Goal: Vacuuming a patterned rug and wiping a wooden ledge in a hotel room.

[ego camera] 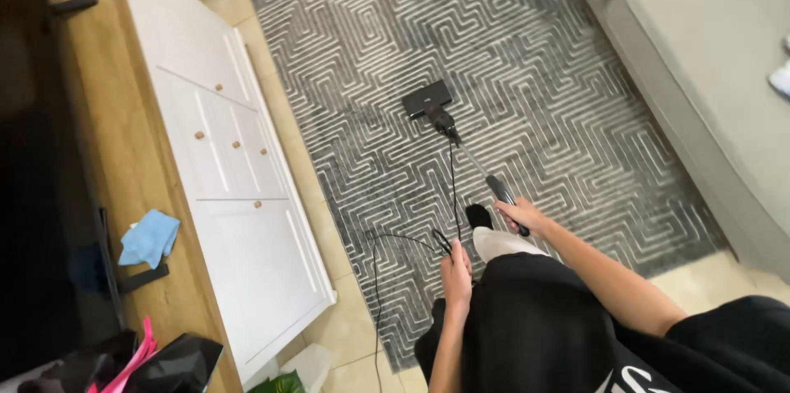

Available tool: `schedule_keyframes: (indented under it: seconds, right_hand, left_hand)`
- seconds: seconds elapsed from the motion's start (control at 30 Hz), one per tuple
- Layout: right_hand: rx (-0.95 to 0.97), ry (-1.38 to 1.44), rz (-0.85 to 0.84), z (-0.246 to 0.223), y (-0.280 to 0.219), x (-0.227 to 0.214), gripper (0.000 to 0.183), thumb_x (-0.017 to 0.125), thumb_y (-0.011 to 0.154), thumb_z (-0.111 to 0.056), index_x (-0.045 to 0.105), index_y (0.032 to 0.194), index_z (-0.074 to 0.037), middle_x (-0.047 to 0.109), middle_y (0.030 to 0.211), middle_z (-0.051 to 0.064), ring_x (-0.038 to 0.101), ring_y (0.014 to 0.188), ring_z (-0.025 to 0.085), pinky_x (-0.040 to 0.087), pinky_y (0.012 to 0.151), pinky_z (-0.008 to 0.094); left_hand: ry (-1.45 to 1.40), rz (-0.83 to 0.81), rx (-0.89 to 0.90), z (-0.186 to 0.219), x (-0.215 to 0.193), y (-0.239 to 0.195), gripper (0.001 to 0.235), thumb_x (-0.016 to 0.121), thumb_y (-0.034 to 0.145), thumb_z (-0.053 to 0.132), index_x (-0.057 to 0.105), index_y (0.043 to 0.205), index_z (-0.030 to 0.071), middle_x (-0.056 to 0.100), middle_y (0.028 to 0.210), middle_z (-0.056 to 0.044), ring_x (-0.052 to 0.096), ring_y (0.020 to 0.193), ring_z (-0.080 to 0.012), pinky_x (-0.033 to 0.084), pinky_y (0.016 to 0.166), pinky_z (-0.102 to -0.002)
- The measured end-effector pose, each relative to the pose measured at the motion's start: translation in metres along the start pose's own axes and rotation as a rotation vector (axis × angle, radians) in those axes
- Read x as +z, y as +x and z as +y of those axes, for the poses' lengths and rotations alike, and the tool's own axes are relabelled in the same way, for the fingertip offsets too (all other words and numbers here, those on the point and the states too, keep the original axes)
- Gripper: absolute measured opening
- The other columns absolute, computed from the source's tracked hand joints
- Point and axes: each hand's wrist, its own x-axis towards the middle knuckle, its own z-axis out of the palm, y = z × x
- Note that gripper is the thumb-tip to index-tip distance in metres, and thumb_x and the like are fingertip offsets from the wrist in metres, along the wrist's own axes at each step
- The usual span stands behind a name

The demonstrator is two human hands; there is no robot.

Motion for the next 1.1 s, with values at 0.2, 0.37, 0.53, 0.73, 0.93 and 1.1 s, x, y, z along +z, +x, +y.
schedule_keyframes:
  seconds: [0.2, 0.37, 0.53, 0.73, 0.93, 1.1]
  right_hand:
    - [0.059, -0.305, 0.303, 0.060, -0.084, 0.018, 0.045, 0.071, 0.089, -0.037, 0.058, 0.066, 0.000, 0.056, 0.054, 0.009, 0.053, 0.042, 0.018, 0.042, 0.042, 0.035]
    - [0.034, -0.393, 0.389, 0.144, -0.141, 0.023, 0.040, 0.073, 0.084, -0.035, 0.064, 0.070, 0.001, 0.063, 0.054, 0.009, 0.062, 0.044, 0.019, 0.050, 0.045, 0.036]
    - [0.067, -0.364, 0.381, 0.206, -0.200, 0.026, 0.045, 0.073, 0.085, -0.036, 0.065, 0.071, 0.005, 0.064, 0.052, 0.011, 0.063, 0.044, 0.021, 0.051, 0.048, 0.038]
    - [0.001, -0.365, 0.413, 0.233, -0.249, 0.032, 0.038, 0.072, 0.084, -0.037, 0.069, 0.078, 0.001, 0.066, 0.054, 0.014, 0.065, 0.047, 0.023, 0.052, 0.052, 0.039]
    - [-0.194, -0.533, 0.535, 0.258, -0.247, 0.031, 0.037, 0.074, 0.079, -0.031, 0.077, 0.089, 0.004, 0.070, 0.063, 0.019, 0.070, 0.056, 0.022, 0.054, 0.059, 0.038]
    - [-0.147, -0.411, 0.466, 0.210, -0.247, 0.040, 0.033, 0.068, 0.080, -0.026, 0.076, 0.087, 0.005, 0.067, 0.055, 0.019, 0.071, 0.047, 0.024, 0.057, 0.053, 0.040]
  left_hand:
    - [-0.005, -0.105, 0.005, -0.028, -0.018, -0.034, 0.058, 0.046, 0.107, 0.051, 0.036, 0.063, 0.014, 0.031, 0.056, 0.005, 0.028, 0.050, -0.0095, 0.021, 0.049, -0.034]
    - [0.080, -0.136, -0.026, -0.043, -0.048, -0.085, 0.059, 0.045, 0.107, 0.052, 0.031, 0.063, 0.015, 0.027, 0.057, 0.004, 0.025, 0.051, -0.0106, 0.021, 0.051, -0.035]
    - [0.107, -0.164, -0.084, -0.077, -0.067, -0.120, 0.059, 0.046, 0.107, 0.052, 0.029, 0.063, 0.015, 0.024, 0.058, 0.004, 0.022, 0.051, -0.0122, 0.020, 0.052, -0.037]
    - [0.169, -0.190, -0.166, -0.103, -0.071, -0.151, 0.062, 0.047, 0.106, 0.054, 0.029, 0.062, 0.014, 0.025, 0.057, 0.003, 0.023, 0.051, -0.0121, 0.020, 0.052, -0.036]
    - [0.125, -0.189, -0.179, -0.107, -0.055, -0.160, 0.060, 0.047, 0.105, 0.054, 0.034, 0.061, 0.014, 0.031, 0.055, 0.005, 0.029, 0.050, -0.0099, 0.023, 0.049, -0.033]
    - [0.105, -0.221, -0.154, -0.105, -0.044, -0.149, 0.059, 0.049, 0.105, 0.051, 0.037, 0.061, 0.014, 0.033, 0.055, 0.005, 0.032, 0.049, -0.0083, 0.024, 0.047, -0.031]
